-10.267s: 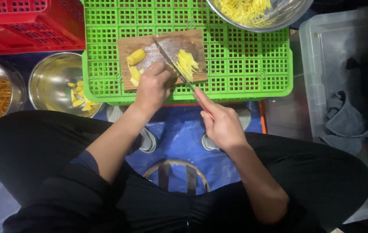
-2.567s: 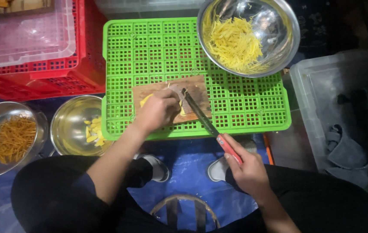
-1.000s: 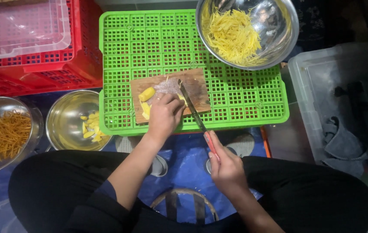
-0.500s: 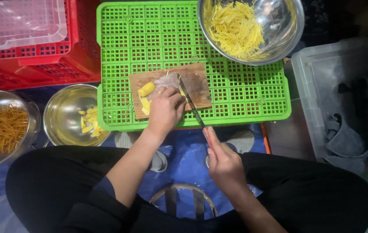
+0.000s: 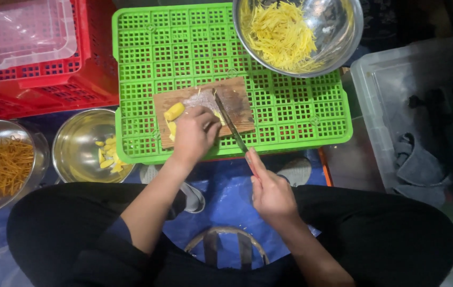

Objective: Slicing a root vegetable into thin strips using a knife on a wooden cutting board in a food preparation area.

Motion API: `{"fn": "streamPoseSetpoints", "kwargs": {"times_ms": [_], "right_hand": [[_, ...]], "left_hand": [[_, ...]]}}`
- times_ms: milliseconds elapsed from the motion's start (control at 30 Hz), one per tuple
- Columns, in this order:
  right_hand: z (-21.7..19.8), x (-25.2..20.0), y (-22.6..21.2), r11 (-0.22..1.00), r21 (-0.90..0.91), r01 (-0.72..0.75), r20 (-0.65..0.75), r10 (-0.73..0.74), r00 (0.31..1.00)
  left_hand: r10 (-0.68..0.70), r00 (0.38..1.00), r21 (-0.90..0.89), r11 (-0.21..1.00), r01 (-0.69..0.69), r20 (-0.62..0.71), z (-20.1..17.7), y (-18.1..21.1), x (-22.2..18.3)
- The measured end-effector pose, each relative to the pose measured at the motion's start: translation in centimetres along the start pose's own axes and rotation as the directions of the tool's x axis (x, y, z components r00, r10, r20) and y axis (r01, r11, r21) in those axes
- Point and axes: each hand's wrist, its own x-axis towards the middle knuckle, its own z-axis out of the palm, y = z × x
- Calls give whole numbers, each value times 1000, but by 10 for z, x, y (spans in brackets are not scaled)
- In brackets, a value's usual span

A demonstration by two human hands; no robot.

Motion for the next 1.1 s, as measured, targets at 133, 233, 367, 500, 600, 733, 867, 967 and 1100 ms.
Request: {"fn": "streamPoseSetpoints", "kwargs": {"times_ms": [133,233,367,500,600,733,867,967,1100], "right_hand": [[3,5,-14,996,-85,-10,-46,6,999],[6,4,-16,998,-61,-32,-61,29,998],[7,2,-15,988,-140,-60,-32,56,998],[7,2,-17,981,-159,-109,4,111,994],[5,2,-23,980,-159,-116,27,122,992],[1,6,-32,981,-118,-154,41,160,986],[6,3,-26,976,-190,-107,27,114,993],[10,0,-19,968,-230,-101,27,110,994],[17,-2,-14,949,-299,-98,18,108,994]], "left_hand": [[-59,998,-75,995,59,5,-10,2,6],[-62,998,-73,995,62,-3,-11,4,8],[-20,1000,-42,999,20,-7,-10,5,6],[-63,997,-63,996,61,-38,-6,0,7],[-134,990,-77,989,129,-53,-6,4,10],[-175,983,-72,983,171,-52,-5,7,13],[-234,972,-83,969,231,-29,-8,11,15],[-250,968,-85,965,248,-18,-8,11,15],[-269,963,-63,961,269,3,-7,11,15]]}}
